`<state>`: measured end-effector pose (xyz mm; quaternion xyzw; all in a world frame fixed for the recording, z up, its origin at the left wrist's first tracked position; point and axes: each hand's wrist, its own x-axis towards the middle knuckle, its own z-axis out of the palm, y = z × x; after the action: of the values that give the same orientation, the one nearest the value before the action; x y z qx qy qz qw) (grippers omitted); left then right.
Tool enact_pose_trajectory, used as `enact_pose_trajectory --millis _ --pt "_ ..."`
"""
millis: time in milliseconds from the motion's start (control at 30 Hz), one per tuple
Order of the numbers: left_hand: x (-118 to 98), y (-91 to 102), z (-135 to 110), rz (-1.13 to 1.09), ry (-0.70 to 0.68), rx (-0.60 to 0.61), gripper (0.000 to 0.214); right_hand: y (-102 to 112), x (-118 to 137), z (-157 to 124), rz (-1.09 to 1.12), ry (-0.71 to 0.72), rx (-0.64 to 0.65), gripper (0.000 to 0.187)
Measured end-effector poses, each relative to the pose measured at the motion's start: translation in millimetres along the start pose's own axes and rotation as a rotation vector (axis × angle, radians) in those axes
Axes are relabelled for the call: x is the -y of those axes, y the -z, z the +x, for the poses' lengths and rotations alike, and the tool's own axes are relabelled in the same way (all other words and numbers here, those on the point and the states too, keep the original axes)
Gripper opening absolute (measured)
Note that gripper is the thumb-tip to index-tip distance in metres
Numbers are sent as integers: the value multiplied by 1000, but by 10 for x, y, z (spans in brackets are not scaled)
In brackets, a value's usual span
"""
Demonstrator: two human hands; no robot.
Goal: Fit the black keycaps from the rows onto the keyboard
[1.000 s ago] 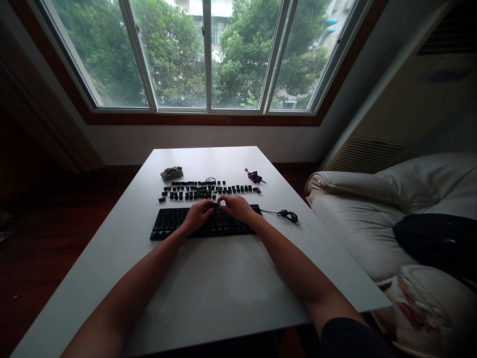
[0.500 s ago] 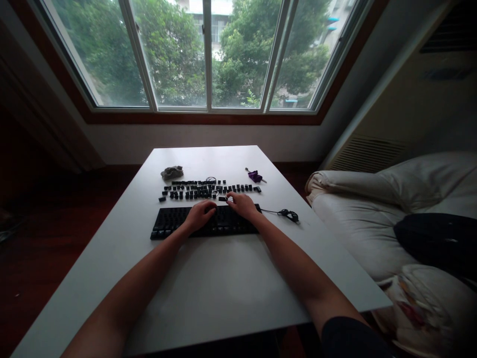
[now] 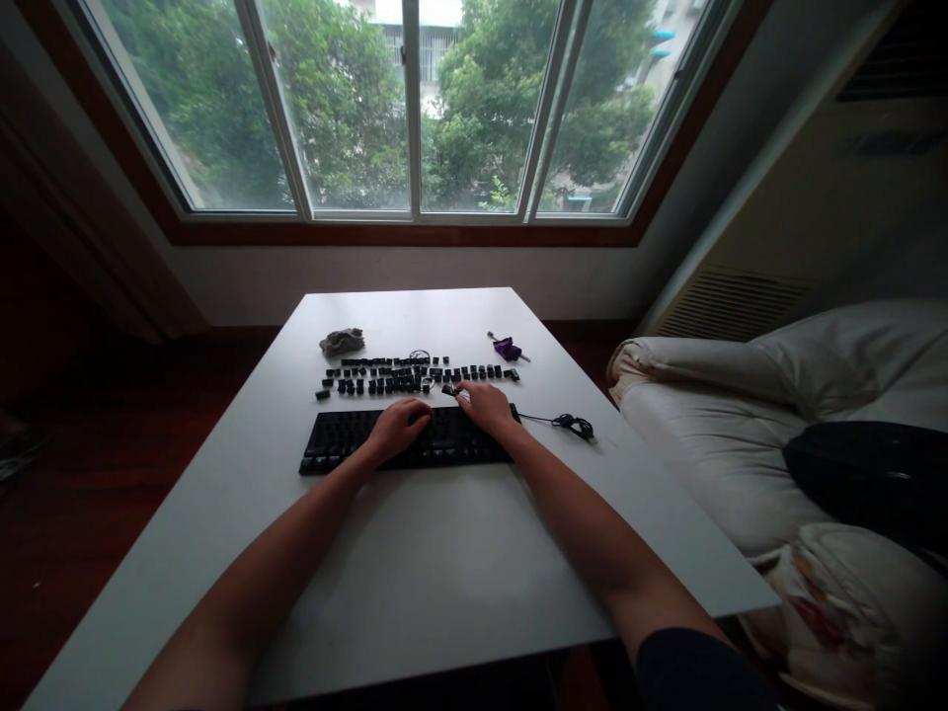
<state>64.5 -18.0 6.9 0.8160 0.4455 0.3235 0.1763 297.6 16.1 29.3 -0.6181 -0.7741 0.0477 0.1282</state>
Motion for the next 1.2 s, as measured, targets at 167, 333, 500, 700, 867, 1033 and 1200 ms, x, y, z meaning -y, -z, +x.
enact_pose_trajectory --millis 167,333,500,700,867,1033,1200 --pt "-15 4 3 20 -6 9 19 -3 28 -31 -45 -6 -10 31" --pt "-15 -1 7 28 -16 12 18 -19 7 -15 -54 21 -9 29" --pt "-1 -6 10 38 -20 17 18 -73 -60 32 -27 20 -5 30" --pt "-13 3 8 32 -15 19 18 -124 -90 53 -2 16 -22 31" --pt "-23 5 9 20 -14 19 17 -138 -97 60 1 19 -18 31" --pt "-19 3 7 26 -10 17 18 -141 -109 80 8 20 6 32" --pt "-15 2 5 20 -12 15 18 -153 -112 104 17 -5 10 31"
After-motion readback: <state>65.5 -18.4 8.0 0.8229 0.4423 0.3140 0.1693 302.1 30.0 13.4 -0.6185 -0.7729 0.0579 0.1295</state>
